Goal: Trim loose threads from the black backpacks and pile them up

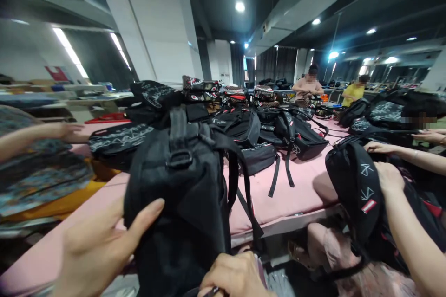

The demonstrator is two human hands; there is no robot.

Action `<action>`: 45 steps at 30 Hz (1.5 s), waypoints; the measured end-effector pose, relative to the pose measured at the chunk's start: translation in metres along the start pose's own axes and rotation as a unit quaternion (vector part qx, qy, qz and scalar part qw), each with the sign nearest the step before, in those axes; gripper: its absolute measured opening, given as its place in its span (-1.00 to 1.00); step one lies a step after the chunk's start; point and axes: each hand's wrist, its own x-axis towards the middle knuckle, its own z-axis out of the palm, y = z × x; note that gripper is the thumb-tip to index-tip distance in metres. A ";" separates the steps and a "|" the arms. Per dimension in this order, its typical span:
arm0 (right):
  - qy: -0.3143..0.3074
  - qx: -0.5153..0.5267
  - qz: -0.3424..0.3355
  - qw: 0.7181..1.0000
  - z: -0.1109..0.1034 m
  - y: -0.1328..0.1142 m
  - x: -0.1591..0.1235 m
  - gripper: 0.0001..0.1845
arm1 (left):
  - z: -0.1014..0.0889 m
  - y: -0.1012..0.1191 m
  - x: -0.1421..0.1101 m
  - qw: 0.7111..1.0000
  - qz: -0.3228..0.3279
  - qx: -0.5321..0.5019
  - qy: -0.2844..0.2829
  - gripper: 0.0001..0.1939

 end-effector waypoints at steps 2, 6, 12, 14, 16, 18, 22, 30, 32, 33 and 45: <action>0.041 0.042 0.049 0.997 -0.012 0.007 0.014 -0.78 | 0.013 -0.021 -0.017 0.999 -0.039 0.011 0.026 -0.81; 0.187 0.026 0.117 0.975 -0.046 0.015 0.059 -0.83 | 0.019 -0.053 -0.032 0.995 -0.099 0.002 0.010 -0.73; 0.183 0.047 0.144 0.971 -0.058 0.025 0.133 -0.62 | 0.004 -0.065 -0.025 0.989 -0.140 -0.002 -0.050 -0.62; 0.159 0.094 0.183 0.966 -0.050 0.024 0.142 -0.68 | -0.001 -0.065 -0.023 0.986 -0.162 0.012 -0.026 -0.52; 0.106 0.152 0.221 0.958 -0.040 0.020 0.143 -0.79 | -0.006 -0.062 -0.016 0.984 -0.176 0.023 0.008 -0.40; 0.054 0.176 0.239 0.953 -0.029 0.012 0.141 -0.82 | -0.011 -0.057 -0.002 0.982 -0.188 0.012 0.002 -0.35; 0.035 0.129 0.216 0.967 -0.013 -0.005 0.135 -0.79 | -0.019 -0.053 0.037 0.972 -0.216 -0.046 -0.083 -0.34; 0.018 0.034 0.145 0.989 -0.038 -0.004 0.132 -0.86 | -0.023 -0.034 0.069 0.902 -0.331 -0.259 -0.100 -0.60; 0.067 -0.068 0.083 0.992 -0.051 -0.008 0.132 -0.89 | -0.019 -0.026 0.071 0.850 -0.383 -0.352 -0.087 -0.59; 0.084 -0.121 0.045 0.988 -0.056 -0.013 0.133 -0.81 | -0.016 -0.022 0.072 0.826 -0.397 -0.390 -0.084 -0.58; -0.033 -0.282 -0.036 0.958 -0.051 -0.046 0.165 -0.87 | -0.007 -0.007 0.071 0.805 -0.368 -0.451 -0.112 -0.64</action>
